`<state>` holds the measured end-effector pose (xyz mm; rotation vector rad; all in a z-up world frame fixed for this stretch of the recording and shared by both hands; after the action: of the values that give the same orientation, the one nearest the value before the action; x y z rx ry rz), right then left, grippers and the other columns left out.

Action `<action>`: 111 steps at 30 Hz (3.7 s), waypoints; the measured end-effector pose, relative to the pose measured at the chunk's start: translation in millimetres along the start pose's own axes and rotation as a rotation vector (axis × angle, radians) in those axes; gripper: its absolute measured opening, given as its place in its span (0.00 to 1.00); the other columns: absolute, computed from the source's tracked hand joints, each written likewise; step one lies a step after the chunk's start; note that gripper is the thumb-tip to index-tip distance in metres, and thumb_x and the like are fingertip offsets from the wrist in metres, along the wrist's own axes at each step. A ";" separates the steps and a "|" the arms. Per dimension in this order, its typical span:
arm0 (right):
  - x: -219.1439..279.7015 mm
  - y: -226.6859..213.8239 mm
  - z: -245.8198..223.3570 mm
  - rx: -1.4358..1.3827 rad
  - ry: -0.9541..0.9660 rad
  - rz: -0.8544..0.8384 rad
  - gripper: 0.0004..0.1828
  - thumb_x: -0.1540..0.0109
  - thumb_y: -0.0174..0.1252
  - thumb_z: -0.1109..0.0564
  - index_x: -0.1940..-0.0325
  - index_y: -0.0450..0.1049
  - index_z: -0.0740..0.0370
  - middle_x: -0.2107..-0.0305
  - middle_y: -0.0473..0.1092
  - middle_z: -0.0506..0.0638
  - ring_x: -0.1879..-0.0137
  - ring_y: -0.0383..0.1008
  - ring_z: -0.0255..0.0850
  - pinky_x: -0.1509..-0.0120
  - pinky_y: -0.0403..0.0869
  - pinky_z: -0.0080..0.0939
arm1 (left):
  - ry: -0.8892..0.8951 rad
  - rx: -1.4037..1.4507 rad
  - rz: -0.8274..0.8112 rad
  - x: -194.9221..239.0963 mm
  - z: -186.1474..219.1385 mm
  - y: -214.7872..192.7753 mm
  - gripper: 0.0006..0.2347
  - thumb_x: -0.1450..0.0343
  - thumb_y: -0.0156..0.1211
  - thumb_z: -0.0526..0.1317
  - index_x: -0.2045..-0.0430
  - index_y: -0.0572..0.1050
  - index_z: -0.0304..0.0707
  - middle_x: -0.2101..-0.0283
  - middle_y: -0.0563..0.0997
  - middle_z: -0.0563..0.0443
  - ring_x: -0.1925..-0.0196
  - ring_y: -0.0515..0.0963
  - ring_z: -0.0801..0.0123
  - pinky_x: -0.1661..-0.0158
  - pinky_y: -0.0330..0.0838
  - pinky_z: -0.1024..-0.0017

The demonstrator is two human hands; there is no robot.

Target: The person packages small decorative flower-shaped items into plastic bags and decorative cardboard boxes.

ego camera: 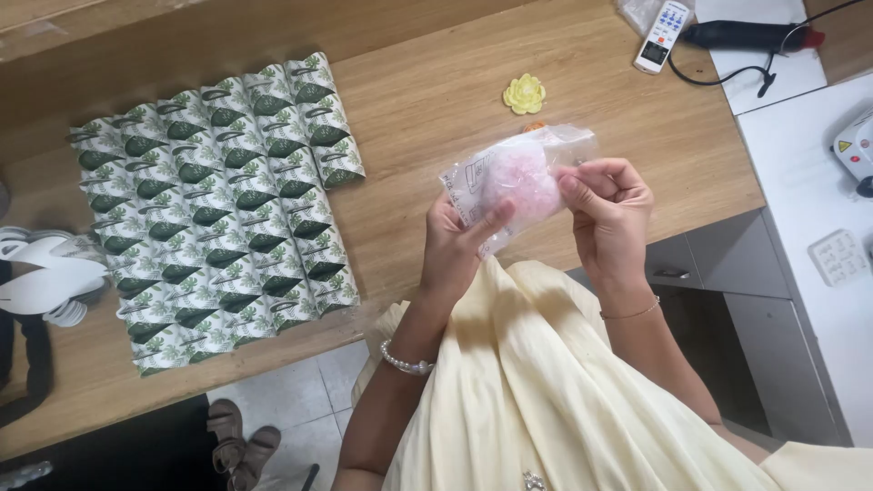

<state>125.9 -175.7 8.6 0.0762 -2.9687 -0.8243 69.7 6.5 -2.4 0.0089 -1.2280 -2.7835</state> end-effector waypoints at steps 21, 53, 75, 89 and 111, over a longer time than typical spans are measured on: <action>18.8 41.7 -10.2 0.443 -0.043 -0.162 0.12 0.35 0.63 0.68 0.47 0.74 0.71 0.53 0.78 0.59 0.46 0.79 0.37 0.40 0.77 0.34 | 0.078 0.195 0.024 -0.1 -1.2 -9.4 0.13 0.26 0.64 0.28 0.47 0.73 0.25 0.47 0.80 0.42 0.45 0.81 0.65 0.41 0.76 0.66; -5.6 21.5 -22.7 0.305 -0.066 -0.173 0.09 0.30 0.60 0.64 0.47 0.73 0.73 0.57 0.78 0.62 0.51 0.82 0.42 0.47 0.81 0.40 | -0.151 0.110 -0.024 -2.9 -4.3 -6.7 0.19 0.29 0.63 0.27 0.44 0.68 0.20 0.48 0.79 0.36 0.49 0.83 0.59 0.49 0.82 0.59; -10.2 24.8 -9.8 0.282 0.026 -0.211 0.05 0.31 0.61 0.63 0.54 0.78 0.70 0.62 0.78 0.53 0.58 0.79 0.36 0.52 0.81 0.37 | 0.181 -0.429 0.033 -19.7 37.6 -21.9 0.06 0.23 0.62 0.37 0.59 0.77 0.30 0.61 0.82 0.54 0.58 0.80 0.81 0.56 0.75 0.80; -15.9 16.4 -8.3 0.163 -0.022 -0.071 0.05 0.31 0.61 0.66 0.54 0.79 0.73 0.64 0.78 0.54 0.60 0.78 0.35 0.55 0.79 0.34 | 0.337 -0.413 0.081 -11.9 48.5 -8.1 0.13 0.24 0.62 0.37 0.50 0.68 0.34 0.62 0.79 0.56 0.59 0.79 0.81 0.57 0.74 0.81; -23.8 18.0 -3.8 0.178 -0.066 -0.132 0.05 0.31 0.62 0.66 0.54 0.80 0.73 0.64 0.77 0.52 0.59 0.76 0.33 0.53 0.74 0.30 | 0.723 -1.224 0.245 10.3 90.2 20.6 0.08 0.30 0.70 0.36 0.57 0.82 0.39 0.64 0.84 0.49 0.64 0.85 0.67 0.64 0.77 0.71</action>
<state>149.3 -160.8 20.1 0.2614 -3.1206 -0.5826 57.1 58.2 74.0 0.6229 0.6052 -2.4341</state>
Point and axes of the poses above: each hand's wrist, its own x-axis away from the middle knuckle, its own y-axis out of the palm, z = x × y, the point moved 7 cm from there along -x, towards the middle knuckle
